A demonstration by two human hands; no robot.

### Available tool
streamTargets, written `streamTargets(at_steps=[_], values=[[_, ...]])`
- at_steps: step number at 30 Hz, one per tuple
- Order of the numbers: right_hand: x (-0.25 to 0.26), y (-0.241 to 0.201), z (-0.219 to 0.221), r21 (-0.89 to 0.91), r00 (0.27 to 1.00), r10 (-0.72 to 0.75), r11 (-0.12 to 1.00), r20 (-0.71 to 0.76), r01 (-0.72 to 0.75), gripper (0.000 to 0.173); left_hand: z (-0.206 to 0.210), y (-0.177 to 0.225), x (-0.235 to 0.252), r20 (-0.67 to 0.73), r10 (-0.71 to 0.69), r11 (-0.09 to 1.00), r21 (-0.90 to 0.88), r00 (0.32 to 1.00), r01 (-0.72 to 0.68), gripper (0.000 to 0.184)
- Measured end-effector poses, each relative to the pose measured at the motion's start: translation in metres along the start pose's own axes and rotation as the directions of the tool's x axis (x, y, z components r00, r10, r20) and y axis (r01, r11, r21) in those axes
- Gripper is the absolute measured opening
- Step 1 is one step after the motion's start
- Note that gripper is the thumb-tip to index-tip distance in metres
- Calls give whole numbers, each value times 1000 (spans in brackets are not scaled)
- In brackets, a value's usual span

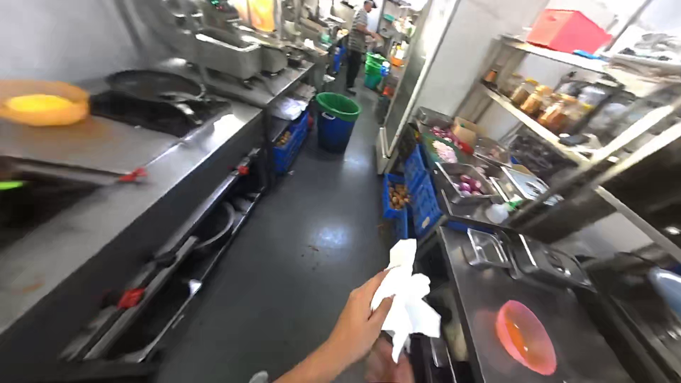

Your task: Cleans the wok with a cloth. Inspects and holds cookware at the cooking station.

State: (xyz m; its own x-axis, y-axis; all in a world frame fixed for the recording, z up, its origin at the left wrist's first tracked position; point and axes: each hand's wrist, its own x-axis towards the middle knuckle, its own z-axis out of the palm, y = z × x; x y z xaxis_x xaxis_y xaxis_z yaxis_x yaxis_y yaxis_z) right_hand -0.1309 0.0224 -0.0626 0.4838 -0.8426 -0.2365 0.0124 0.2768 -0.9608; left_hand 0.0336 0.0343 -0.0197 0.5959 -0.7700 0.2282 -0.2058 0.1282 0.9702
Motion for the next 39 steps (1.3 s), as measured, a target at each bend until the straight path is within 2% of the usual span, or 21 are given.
streamTargets(at_steps=[2,4,6,8,12,14,16,17,19,20,22,25,27,28,30,31,33,34,35,37,39], values=[[33,29,18,156,990,-117,982,75,104,64,-26,-18,-28,67,-210,977,-21,976,211,46],[34,37,70,-33,914,-178,979,364,203,68,-51,-23,-55,-44,-455,851,-315,890,419,42],[32,69,117,-132,635,-202,890,746,437,64,-98,-29,-81,-215,-614,685,-624,760,377,40],[33,112,163,-39,344,-210,805,915,593,63,-148,-36,-119,-352,-671,632,-731,652,256,57],[-22,131,267,116,-84,-81,720,993,684,47,-203,-37,-229,-605,-587,733,-679,538,35,77],[-52,135,309,193,-254,-26,725,967,661,41,-216,-28,-282,-653,-538,797,-600,532,68,79],[-70,142,341,181,-329,58,739,942,648,41,-233,-16,-337,-693,-555,829,-508,459,236,63],[-79,144,361,155,-312,73,747,947,647,39,-246,-12,-366,-759,-558,829,-486,336,277,51],[-99,138,406,104,-216,42,779,975,618,36,-281,-14,-418,-824,-567,824,-567,16,15,38],[-116,128,433,121,-185,-12,796,983,593,37,-307,-18,-437,-809,-583,801,-557,-73,-217,48],[-165,110,496,257,-216,-156,764,964,592,40,-363,-29,-462,-844,-537,701,-436,-15,-564,71],[-259,121,612,547,-494,-257,541,830,638,34,-426,-28,-467,-830,-556,559,-422,55,-714,57],[-329,151,694,639,-668,-30,325,743,697,29,-437,-11,-478,-784,-611,466,-473,115,-748,29],[-362,170,725,655,-696,222,235,683,718,27,-436,-3,-492,-767,-620,403,-494,167,-770,24],[-413,216,753,629,-602,682,261,417,732,33,-434,9,-525,-760,-605,255,-469,239,-846,21],[-433,235,752,584,-589,751,345,297,735,35,-437,12,-540,-767,-586,183,-440,262,-879,22],[-469,267,740,320,-677,661,597,323,736,30,-445,16,-560,-764,-562,100,-443,316,-891,23],[-491,287,733,189,-683,555,694,475,695,28,-446,18,-564,-749,-568,92,-469,341,-878,22],[-516,311,734,149,-622,428,735,656,662,28,-447,18,-567,-740,-562,85,-496,369,-864,22],[-554,344,771,244,-462,226,612,857,752,33,-445,19,-568,-737,-537,46,-511,411,-858,21],[-568,346,809,303,-430,194,465,882,832,35,-447,19,-578,-741,-513,23,-517,434,-856,22]])
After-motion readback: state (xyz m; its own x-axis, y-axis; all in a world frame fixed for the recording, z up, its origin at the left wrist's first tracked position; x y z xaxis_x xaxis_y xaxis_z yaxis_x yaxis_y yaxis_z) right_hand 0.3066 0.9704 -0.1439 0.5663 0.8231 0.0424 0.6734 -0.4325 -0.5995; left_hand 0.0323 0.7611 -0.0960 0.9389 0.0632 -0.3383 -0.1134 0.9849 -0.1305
